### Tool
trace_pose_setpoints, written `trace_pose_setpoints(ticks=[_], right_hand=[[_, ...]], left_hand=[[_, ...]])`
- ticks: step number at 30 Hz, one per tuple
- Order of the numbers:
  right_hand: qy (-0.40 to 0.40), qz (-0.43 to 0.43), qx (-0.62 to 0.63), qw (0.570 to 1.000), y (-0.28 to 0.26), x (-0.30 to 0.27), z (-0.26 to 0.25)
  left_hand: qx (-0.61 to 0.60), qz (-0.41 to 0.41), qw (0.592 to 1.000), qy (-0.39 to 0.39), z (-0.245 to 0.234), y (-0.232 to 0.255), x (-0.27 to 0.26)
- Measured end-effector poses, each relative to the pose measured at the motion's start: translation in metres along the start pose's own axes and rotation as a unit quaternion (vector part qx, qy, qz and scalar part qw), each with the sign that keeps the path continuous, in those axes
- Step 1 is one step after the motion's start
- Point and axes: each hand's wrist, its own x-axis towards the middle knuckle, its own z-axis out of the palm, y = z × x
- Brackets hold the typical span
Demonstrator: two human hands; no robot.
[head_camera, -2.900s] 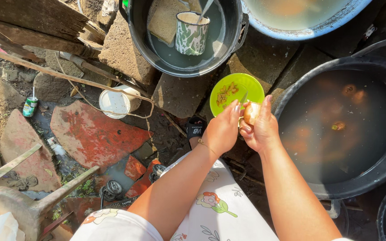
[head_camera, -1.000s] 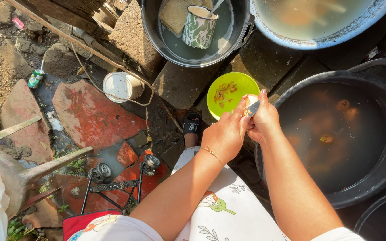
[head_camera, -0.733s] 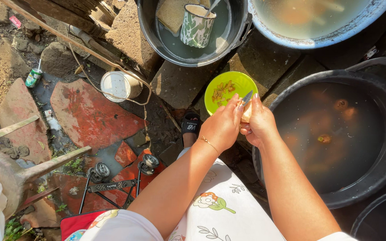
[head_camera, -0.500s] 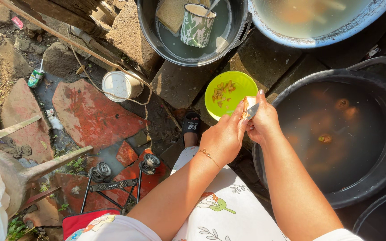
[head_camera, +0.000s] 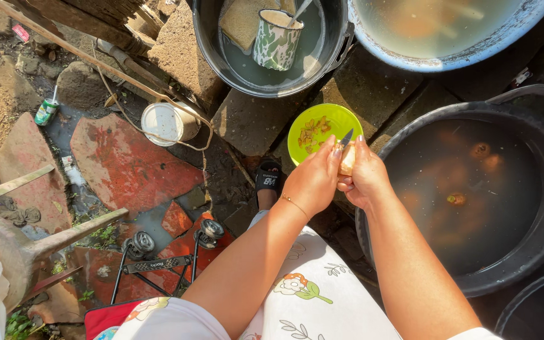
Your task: The person peels potatoes using a small knife, placing the peels into a green bowl and then dropping the peeled potatoes into a large pot of water.
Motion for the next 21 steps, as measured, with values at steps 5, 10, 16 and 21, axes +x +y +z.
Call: trace_pose_setpoints(ticks=[5,10,16,21], right_hand=[[0.029,-0.010,0.072,0.997,-0.001,0.011,-0.003],[0.019,-0.019,0.074,0.997,0.007,0.022,-0.004],[-0.015,0.016,-0.030,0.999,0.005,0.004,0.009],[0.000,0.010,-0.025,1.000,-0.006,-0.006,0.016]], left_hand=[[0.110,-0.010,0.992,-0.063,-0.017,0.032,-0.034],[0.139,-0.038,0.987,-0.071,-0.017,0.034,-0.029],[0.082,-0.020,0.996,0.028,-0.004,-0.002,0.004],[0.085,0.009,0.996,-0.005,-0.021,0.004,-0.013]])
